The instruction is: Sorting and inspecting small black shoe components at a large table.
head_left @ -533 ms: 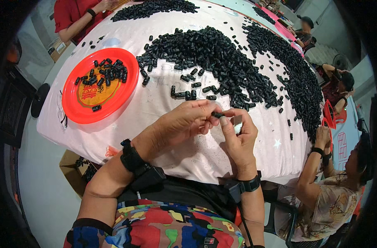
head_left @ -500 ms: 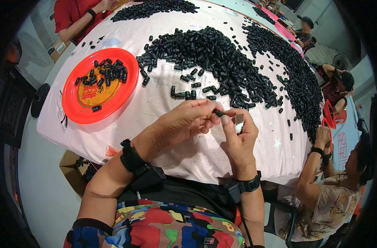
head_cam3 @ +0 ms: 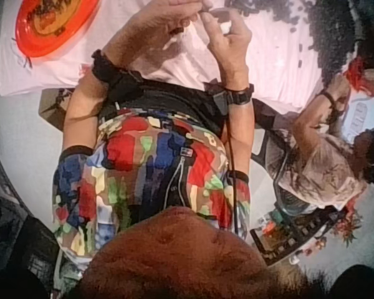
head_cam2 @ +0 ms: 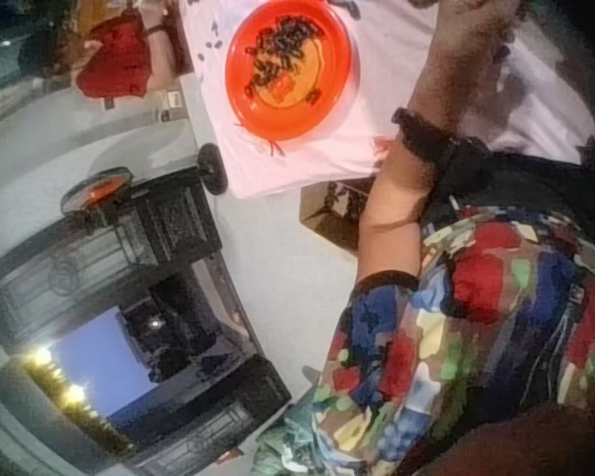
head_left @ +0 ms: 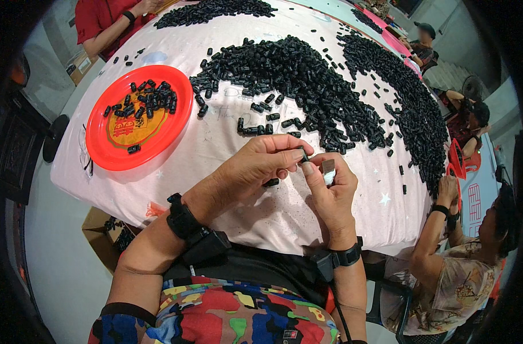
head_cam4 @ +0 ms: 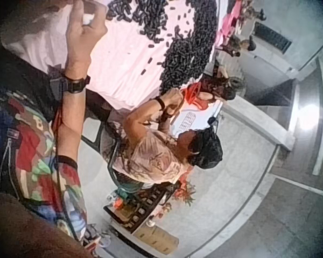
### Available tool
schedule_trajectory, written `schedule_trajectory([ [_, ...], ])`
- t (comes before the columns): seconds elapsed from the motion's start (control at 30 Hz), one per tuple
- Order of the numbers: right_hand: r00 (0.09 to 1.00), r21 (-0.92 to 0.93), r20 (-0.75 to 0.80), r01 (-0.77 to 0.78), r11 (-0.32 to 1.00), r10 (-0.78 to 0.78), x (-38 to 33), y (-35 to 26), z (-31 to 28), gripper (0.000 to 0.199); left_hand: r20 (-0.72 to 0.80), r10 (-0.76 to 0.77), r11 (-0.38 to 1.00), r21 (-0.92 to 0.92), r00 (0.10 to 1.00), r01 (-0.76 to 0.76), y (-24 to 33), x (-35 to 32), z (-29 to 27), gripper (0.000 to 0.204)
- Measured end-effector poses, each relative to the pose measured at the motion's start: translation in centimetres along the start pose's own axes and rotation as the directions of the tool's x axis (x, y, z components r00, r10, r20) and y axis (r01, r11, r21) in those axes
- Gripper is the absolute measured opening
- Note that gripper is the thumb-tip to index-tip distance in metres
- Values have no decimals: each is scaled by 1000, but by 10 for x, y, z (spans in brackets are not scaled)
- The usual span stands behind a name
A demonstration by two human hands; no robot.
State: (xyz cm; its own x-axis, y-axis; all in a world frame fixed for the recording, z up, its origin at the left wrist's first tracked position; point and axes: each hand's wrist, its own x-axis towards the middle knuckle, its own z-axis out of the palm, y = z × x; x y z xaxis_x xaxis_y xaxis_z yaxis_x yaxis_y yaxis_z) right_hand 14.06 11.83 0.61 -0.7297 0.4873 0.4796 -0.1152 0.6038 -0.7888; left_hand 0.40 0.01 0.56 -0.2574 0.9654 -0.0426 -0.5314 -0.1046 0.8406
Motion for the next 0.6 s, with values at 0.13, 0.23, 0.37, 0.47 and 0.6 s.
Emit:
schedule_trajectory([
  [0.13,997,17,53,-51,999,50,-1,-1,-1,13,11,17,1000,-2,1000,-17,0,-1,-1,34],
  [0.23,996,-29,89,-18,999,20,0,-1,-2,15,50,19,999,-48,999,-17,1,-1,-3,36],
  [0.37,995,-4,90,-50,999,50,0,6,-1,22,87,-25,995,-99,996,34,-2,2,-1,39],
  [0.47,995,17,87,-55,998,53,-1,11,2,26,145,-8,997,-77,989,19,-4,3,-4,40],
  [0.6,991,-54,113,-68,996,74,-1,11,1,29,193,8,994,-107,981,12,-5,3,-5,38],
])
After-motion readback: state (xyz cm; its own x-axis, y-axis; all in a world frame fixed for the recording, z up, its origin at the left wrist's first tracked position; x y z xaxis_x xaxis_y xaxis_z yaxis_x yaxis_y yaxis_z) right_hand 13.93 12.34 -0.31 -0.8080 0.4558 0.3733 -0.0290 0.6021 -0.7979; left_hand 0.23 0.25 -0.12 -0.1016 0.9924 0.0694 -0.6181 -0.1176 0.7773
